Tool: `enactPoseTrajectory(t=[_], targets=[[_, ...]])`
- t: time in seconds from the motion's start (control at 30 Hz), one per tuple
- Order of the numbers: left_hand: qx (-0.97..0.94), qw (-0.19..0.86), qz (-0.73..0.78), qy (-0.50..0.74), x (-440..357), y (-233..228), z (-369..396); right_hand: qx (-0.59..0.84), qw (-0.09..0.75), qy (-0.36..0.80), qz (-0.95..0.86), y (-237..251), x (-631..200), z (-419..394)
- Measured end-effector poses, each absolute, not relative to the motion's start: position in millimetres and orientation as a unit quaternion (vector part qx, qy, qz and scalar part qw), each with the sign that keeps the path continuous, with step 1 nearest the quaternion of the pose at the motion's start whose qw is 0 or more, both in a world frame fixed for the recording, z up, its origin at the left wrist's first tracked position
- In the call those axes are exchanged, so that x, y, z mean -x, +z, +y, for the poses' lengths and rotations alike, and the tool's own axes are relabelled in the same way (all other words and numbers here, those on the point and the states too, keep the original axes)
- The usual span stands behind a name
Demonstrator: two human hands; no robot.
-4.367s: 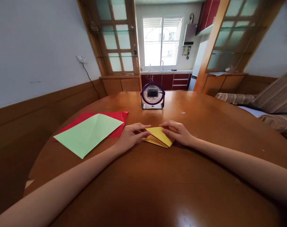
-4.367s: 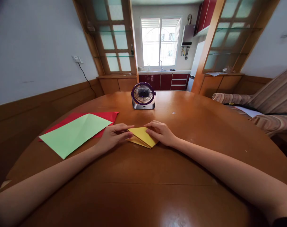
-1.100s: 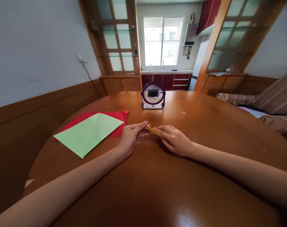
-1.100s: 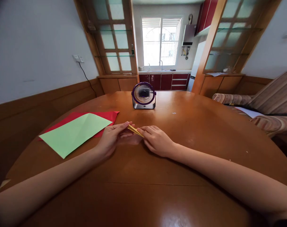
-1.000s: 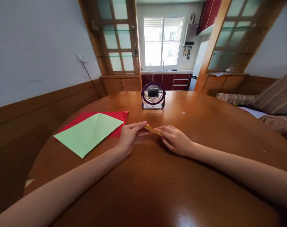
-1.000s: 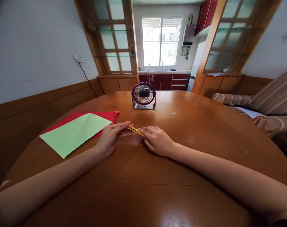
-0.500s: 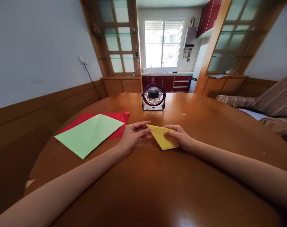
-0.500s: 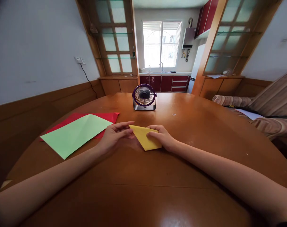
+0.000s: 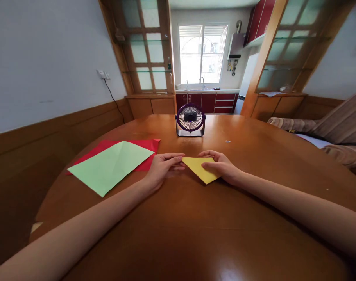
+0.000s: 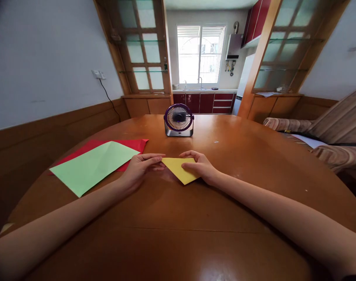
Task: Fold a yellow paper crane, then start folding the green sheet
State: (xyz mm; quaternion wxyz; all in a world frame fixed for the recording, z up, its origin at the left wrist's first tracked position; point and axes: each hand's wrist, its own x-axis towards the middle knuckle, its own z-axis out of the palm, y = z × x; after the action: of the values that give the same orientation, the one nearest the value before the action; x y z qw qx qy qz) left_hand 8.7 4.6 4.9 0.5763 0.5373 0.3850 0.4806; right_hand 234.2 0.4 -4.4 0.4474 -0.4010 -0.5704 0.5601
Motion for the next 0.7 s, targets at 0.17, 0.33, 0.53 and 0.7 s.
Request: enactPoseTrajectory(t=[0.17,0.33,0.53,0.7], targets=[[-0.558,0.589,0.379,0.445,-3,1,12,0.405,0.448,0.548,-0.579,-6,-238,5],[-0.651,0.552,0.345,0.39,9,-2,24,0.407,0.429,0.539,-0.6,-8,-240,11],[-0.811,0.342,0.338,0.333,20,-3,33,0.415,0.418,0.254,-0.767,-10,-247,15],[-0.851,0.265,0.341,0.297,23,-6,38,0.32,0.337,0.088,-0.881,-8,-246,7]])
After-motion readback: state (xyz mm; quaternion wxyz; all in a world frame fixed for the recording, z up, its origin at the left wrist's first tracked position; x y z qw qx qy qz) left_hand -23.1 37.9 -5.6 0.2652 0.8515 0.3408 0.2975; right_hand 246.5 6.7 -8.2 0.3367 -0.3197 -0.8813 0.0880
